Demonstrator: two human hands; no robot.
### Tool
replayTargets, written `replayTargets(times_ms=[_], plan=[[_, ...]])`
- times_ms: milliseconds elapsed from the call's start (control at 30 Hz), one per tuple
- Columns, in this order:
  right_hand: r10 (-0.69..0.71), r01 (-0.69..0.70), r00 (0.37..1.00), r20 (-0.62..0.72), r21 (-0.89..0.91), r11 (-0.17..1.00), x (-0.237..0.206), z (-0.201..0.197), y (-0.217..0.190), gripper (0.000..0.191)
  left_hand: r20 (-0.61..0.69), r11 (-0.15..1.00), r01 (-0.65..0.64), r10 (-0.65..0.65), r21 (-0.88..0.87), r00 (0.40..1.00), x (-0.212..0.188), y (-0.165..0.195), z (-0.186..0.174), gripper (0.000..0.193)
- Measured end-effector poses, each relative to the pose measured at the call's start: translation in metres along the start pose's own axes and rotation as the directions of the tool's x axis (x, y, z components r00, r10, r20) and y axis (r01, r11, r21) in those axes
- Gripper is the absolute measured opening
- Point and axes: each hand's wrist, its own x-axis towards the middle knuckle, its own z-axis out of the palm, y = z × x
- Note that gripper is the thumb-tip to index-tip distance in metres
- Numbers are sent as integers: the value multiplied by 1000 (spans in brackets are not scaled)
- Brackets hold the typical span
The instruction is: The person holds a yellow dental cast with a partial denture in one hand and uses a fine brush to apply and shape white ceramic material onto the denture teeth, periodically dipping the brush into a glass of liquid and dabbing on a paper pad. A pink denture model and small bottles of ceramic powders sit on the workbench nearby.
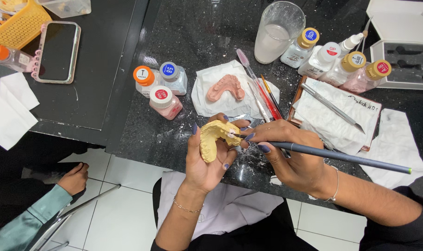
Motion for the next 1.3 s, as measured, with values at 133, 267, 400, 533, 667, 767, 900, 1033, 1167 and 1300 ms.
replayTargets(times_ms=[133, 267, 400, 533, 667, 767, 900, 1033, 1167, 1300], plan=[[-21, 22, 1000, 15, -47, 999, 3, 0, -2, 10, -14, 999, 11, -12, -35, 1000, 1, 0, 0, 57], [-31, 32, 999, 29, -55, 998, 4, 0, -3, 11, -6, 1000, 10, -10, -23, 1000, 0, 0, -1, 57], [-16, 19, 999, 44, -68, 997, 4, -1, -4, 12, -16, 999, 5, -6, -35, 1000, 0, -1, -1, 57], [-17, 20, 999, 41, -70, 997, 4, 0, -4, 11, -25, 1000, 7, -8, -20, 1000, 0, 0, 0, 58], [-37, 39, 999, 32, -78, 996, 4, 1, -3, 12, -32, 1000, 6, -6, -8, 999, 0, 0, 1, 58], [-48, 51, 998, 41, -75, 996, 5, -1, -3, 12, -15, 1000, 5, -5, -2, 1000, 0, 1, 2, 57], [-23, 27, 999, 42, -83, 996, 5, -1, -4, 13, -23, 1000, -6, 6, 11, 1000, 0, 0, 2, 56], [-33, 37, 998, 48, -98, 995, 3, -2, -4, 13, -9, 1000, 2, -1, 8, 1000, 0, 1, 3, 56], [-48, 53, 998, 46, -94, 994, 3, -2, -4, 13, -8, 1000, 1, 0, 15, 1000, 0, 1, 3, 57], [-27, 33, 998, 52, -123, 992, 5, -2, -7, 13, -2, 1000, 5, -5, 1, 1000, 0, 0, 3, 56]])
